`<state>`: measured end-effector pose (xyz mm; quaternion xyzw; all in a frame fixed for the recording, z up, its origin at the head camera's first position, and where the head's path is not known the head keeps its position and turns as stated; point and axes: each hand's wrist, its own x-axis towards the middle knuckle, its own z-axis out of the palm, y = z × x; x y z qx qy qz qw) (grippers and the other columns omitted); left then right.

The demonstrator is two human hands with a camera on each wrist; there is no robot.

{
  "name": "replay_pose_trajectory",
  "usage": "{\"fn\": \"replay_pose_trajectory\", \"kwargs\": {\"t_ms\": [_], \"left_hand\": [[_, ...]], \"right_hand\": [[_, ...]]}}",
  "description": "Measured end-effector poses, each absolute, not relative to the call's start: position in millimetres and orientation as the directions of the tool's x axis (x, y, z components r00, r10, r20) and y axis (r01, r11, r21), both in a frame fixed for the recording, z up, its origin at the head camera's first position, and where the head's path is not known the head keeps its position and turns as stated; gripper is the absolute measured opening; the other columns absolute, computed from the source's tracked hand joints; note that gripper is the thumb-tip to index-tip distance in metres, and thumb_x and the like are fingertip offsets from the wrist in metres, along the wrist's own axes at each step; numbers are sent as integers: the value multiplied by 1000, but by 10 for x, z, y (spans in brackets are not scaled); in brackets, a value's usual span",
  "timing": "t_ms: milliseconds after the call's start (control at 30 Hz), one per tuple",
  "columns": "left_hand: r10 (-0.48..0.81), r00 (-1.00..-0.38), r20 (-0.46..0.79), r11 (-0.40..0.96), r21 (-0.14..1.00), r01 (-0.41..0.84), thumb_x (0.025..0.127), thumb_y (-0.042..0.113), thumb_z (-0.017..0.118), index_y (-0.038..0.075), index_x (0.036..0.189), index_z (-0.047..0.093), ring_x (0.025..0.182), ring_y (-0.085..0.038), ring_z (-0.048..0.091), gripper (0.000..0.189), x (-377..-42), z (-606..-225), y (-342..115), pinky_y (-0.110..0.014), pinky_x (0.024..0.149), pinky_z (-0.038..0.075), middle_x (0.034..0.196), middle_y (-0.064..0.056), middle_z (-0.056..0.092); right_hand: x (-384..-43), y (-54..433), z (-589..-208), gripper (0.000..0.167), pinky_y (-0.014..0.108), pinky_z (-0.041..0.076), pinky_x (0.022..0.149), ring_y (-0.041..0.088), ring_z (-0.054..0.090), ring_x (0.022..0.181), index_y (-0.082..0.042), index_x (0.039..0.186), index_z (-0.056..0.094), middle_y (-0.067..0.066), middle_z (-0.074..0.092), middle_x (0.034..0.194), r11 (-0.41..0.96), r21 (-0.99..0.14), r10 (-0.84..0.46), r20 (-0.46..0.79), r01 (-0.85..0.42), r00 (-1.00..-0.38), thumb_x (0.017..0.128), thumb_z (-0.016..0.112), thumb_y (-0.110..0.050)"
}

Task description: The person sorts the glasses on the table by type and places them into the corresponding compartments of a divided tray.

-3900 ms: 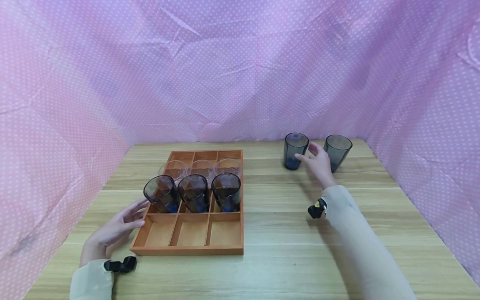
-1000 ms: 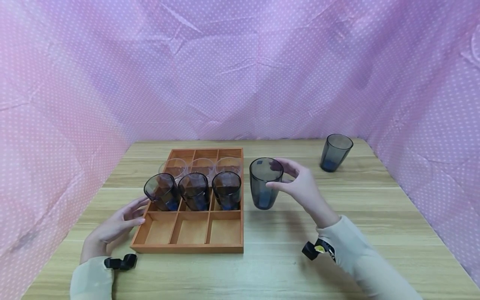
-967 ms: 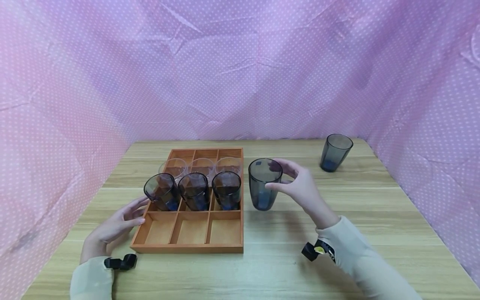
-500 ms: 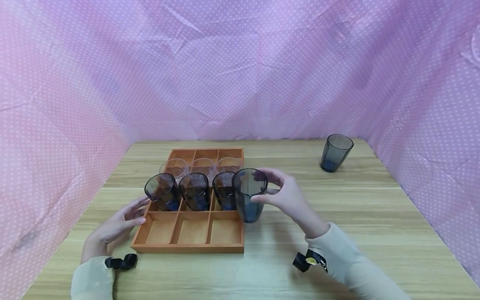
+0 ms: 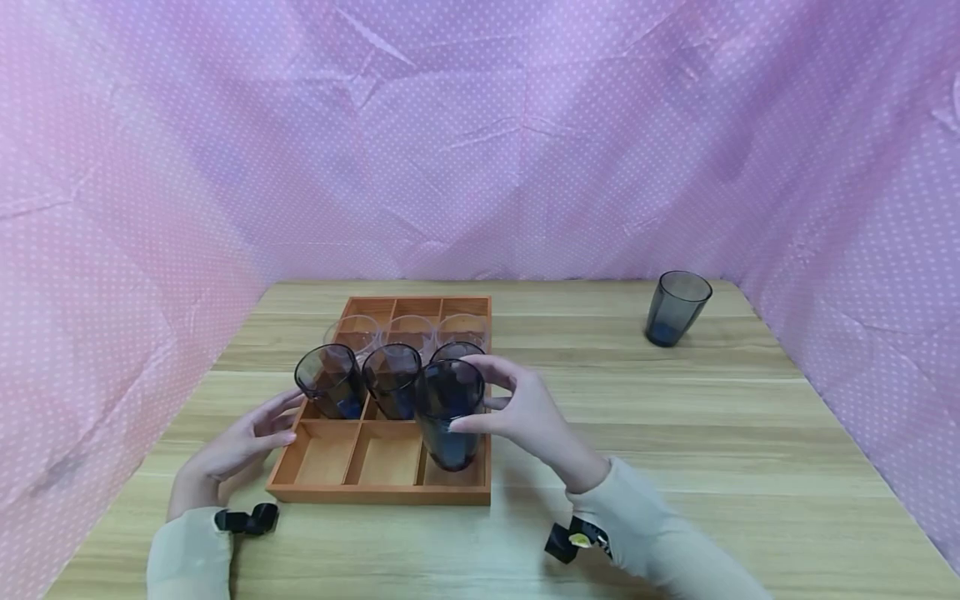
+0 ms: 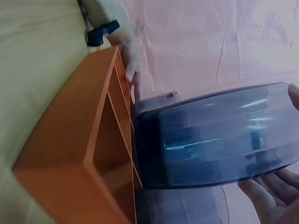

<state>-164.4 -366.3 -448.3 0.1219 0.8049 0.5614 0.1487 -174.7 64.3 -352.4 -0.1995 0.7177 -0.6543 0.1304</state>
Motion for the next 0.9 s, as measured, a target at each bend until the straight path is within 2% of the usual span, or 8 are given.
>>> {"fn": "replay_pose_trajectory", "kwargs": {"t_ms": [167, 333, 567, 700, 900], "left_hand": [[359, -926, -115, 349, 937, 19, 96, 15, 59, 3, 155, 14, 114, 22, 40, 75, -1641, -4460, -3655, -9, 92, 42, 158, -32, 11], [366, -923, -116, 348, 937, 20, 96, 15, 59, 3, 155, 14, 114, 21, 40, 75, -1641, -4455, -3657, -9, 92, 42, 158, -31, 11], [373, -922, -102, 330, 943, 29, 96, 13, 58, 2, 155, 13, 115, 21, 41, 75, -1645, -4487, -3675, -9, 91, 43, 157, -33, 11], [387, -918, -86, 314, 948, 44, 96, 11, 58, 3, 155, 14, 116, 19, 42, 74, -1645, -4500, -3677, -10, 92, 43, 157, -33, 11], [381, -919, -101, 303, 953, 21, 96, 12, 59, 3, 155, 13, 114, 19, 43, 75, -1626, -4466, -3663, -8, 92, 42, 156, -34, 11]], "right_hand": [[-1717, 428, -3509, 74, 30, 56, 90, 23, 60, 119, -10, 135, 54, 11, 58, 136, 60, -989, -462, 90, -132, -882, 68, 86, -7], [-1705, 188, -3477, 72, 29, 57, 89, 18, 62, 113, -12, 134, 56, 10, 62, 131, 51, -990, -478, 92, -133, -873, 68, 86, -7], [-1704, -149, -3434, 70, 33, 56, 93, 19, 59, 117, -16, 132, 58, 5, 62, 128, 65, -991, -497, 72, -120, -865, 69, 86, -9], [-1701, -314, -3445, 69, 30, 54, 95, 15, 57, 118, -21, 130, 59, -2, 62, 127, 93, -987, -486, 69, -130, -871, 68, 88, -12], [-1703, -539, -3508, 70, 28, 54, 95, 11, 59, 116, -18, 132, 58, -3, 62, 128, 51, -991, -498, 83, -125, -863, 69, 87, -10]]}}
